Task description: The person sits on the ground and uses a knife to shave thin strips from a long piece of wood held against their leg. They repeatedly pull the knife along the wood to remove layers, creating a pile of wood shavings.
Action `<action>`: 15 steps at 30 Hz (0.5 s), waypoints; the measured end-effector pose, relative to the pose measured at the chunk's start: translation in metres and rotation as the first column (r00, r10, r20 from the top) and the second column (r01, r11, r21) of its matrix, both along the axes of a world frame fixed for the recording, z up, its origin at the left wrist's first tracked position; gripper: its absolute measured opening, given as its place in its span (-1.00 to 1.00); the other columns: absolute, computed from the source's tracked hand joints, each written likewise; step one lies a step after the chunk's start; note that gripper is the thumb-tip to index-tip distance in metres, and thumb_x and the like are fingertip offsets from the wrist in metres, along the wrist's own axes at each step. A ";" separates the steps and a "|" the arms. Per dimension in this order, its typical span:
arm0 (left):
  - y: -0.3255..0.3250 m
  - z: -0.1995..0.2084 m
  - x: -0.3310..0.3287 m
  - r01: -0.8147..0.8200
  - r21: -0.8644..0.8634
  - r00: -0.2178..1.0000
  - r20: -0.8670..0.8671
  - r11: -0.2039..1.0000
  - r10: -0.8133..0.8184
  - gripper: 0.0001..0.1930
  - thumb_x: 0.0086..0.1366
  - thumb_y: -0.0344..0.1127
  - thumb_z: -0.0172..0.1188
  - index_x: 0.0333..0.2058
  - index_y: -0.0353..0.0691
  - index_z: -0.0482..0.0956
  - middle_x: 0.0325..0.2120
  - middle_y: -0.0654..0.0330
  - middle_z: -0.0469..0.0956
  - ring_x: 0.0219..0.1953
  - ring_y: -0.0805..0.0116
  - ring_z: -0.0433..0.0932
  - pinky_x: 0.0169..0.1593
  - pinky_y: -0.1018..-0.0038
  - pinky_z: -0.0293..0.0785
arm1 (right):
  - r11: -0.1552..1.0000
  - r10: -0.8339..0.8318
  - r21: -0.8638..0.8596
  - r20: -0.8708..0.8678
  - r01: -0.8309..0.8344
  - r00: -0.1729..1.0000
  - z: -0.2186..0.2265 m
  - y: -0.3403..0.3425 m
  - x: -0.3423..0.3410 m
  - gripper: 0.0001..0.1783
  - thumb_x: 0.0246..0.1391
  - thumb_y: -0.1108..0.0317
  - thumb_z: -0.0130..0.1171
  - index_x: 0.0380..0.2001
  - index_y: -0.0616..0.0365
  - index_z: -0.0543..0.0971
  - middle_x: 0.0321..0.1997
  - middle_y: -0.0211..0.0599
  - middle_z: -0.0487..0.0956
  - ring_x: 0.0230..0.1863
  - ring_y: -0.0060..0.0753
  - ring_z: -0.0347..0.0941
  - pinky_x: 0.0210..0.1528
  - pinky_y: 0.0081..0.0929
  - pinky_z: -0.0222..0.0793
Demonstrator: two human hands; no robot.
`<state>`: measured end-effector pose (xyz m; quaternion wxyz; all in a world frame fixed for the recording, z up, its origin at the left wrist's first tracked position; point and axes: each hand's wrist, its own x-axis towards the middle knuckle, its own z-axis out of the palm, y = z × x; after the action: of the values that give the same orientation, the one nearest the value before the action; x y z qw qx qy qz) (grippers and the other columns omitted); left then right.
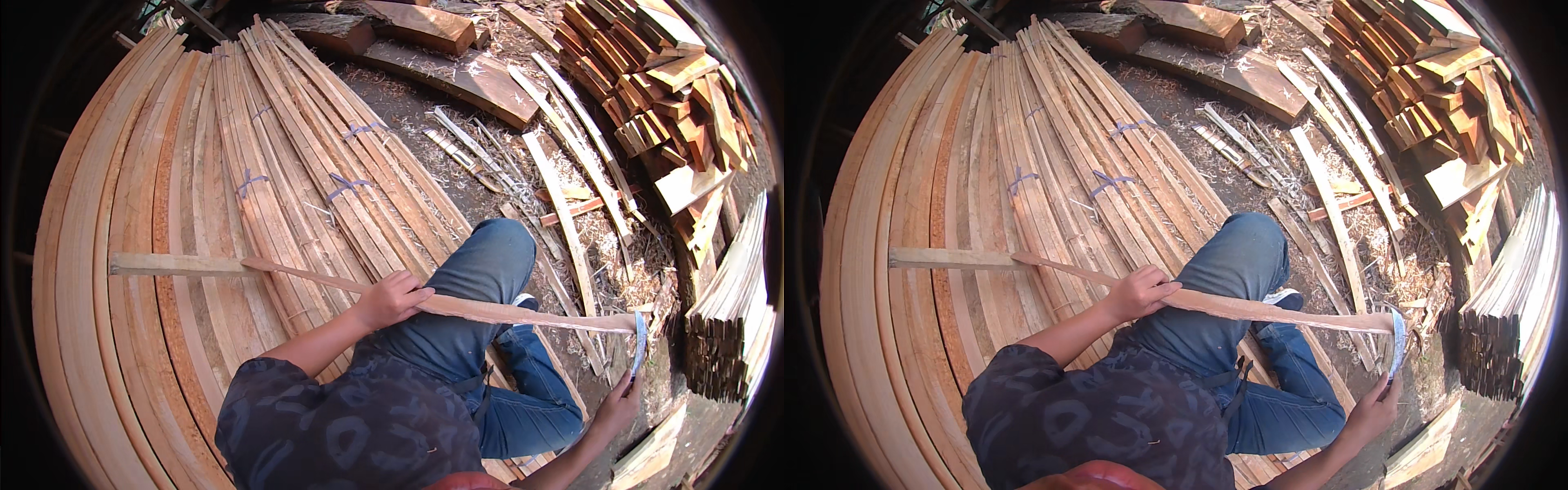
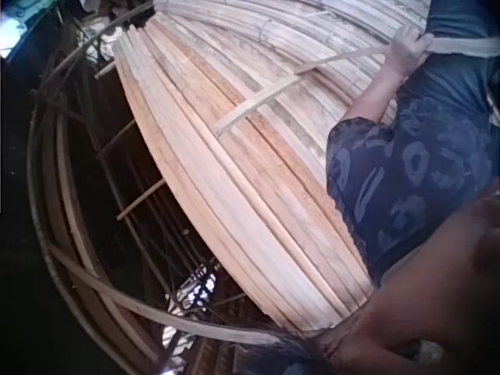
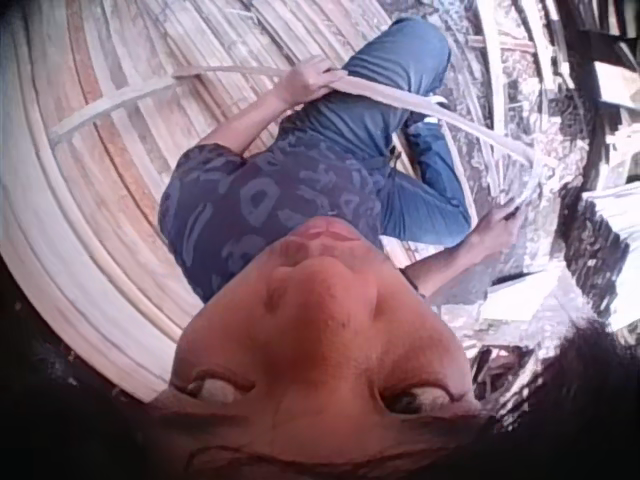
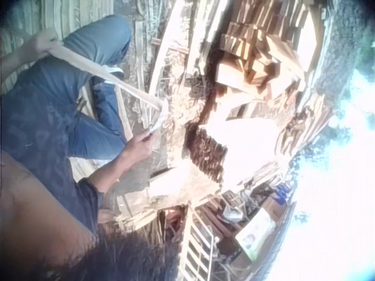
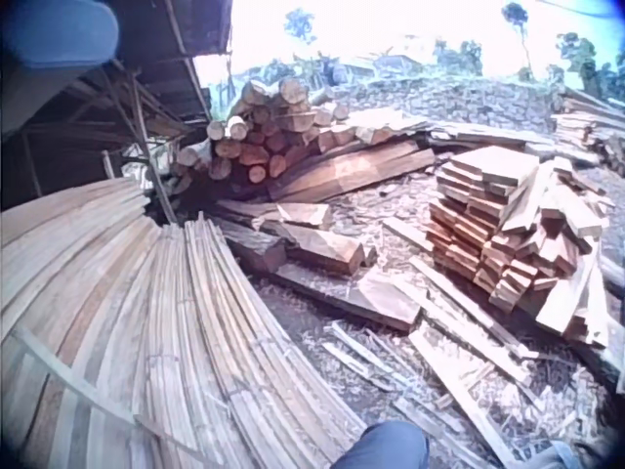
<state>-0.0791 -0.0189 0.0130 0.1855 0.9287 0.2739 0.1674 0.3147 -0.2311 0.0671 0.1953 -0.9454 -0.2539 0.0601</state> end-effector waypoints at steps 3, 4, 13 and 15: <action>0.010 -0.009 0.004 0.036 -0.008 0.998 -0.042 0.999 -0.037 -0.58 -0.13 -0.42 0.36 -0.19 -0.17 0.57 -0.40 0.20 0.43 -0.28 0.19 0.47 -0.19 0.34 0.45 | 0.988 0.080 0.128 0.058 -0.087 0.995 -0.006 -0.007 -0.013 -0.66 0.25 0.21 0.02 -0.11 0.27 0.56 -0.47 0.03 0.60 -0.44 0.02 0.57 -0.43 -0.16 0.37; 0.013 -0.011 0.008 0.050 0.014 0.998 -0.024 0.999 -0.049 -0.60 -0.13 -0.42 0.36 -0.21 -0.18 0.57 -0.42 0.20 0.44 -0.30 0.18 0.47 -0.20 0.34 0.46 | 0.976 0.165 0.124 0.127 -0.181 0.978 -0.001 -0.005 -0.019 -0.66 0.24 0.21 0.03 -0.11 0.26 0.56 -0.48 0.03 0.59 -0.46 0.01 0.56 -0.43 -0.17 0.37; 0.000 -0.016 0.017 -0.005 0.006 1.000 -0.004 1.000 0.005 -0.64 -0.07 -0.56 0.24 -0.19 -0.28 0.60 -0.50 0.11 0.40 -0.41 0.12 0.42 -0.32 0.28 0.38 | 0.987 0.112 0.098 0.135 -0.126 0.984 0.003 0.009 -0.003 -0.76 0.17 0.25 0.15 -0.22 0.19 0.58 -0.55 -0.11 0.55 -0.52 -0.05 0.51 -0.44 -0.20 0.37; 0.000 -0.013 0.026 0.002 0.004 1.000 0.001 1.000 -0.002 -0.64 -0.07 -0.58 0.22 -0.19 -0.30 0.60 -0.51 0.11 0.39 -0.42 0.12 0.41 -0.33 0.28 0.37 | 0.998 0.047 0.033 0.098 -0.051 0.994 0.003 -0.003 0.013 -0.76 0.16 0.23 0.16 -0.21 0.17 0.58 -0.54 -0.11 0.56 -0.51 -0.05 0.52 -0.43 -0.19 0.38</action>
<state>-0.0530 -0.0184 0.0004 0.1838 0.9294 0.2725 0.1682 0.3272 -0.2339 0.0701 0.1981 -0.9371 -0.2872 0.0144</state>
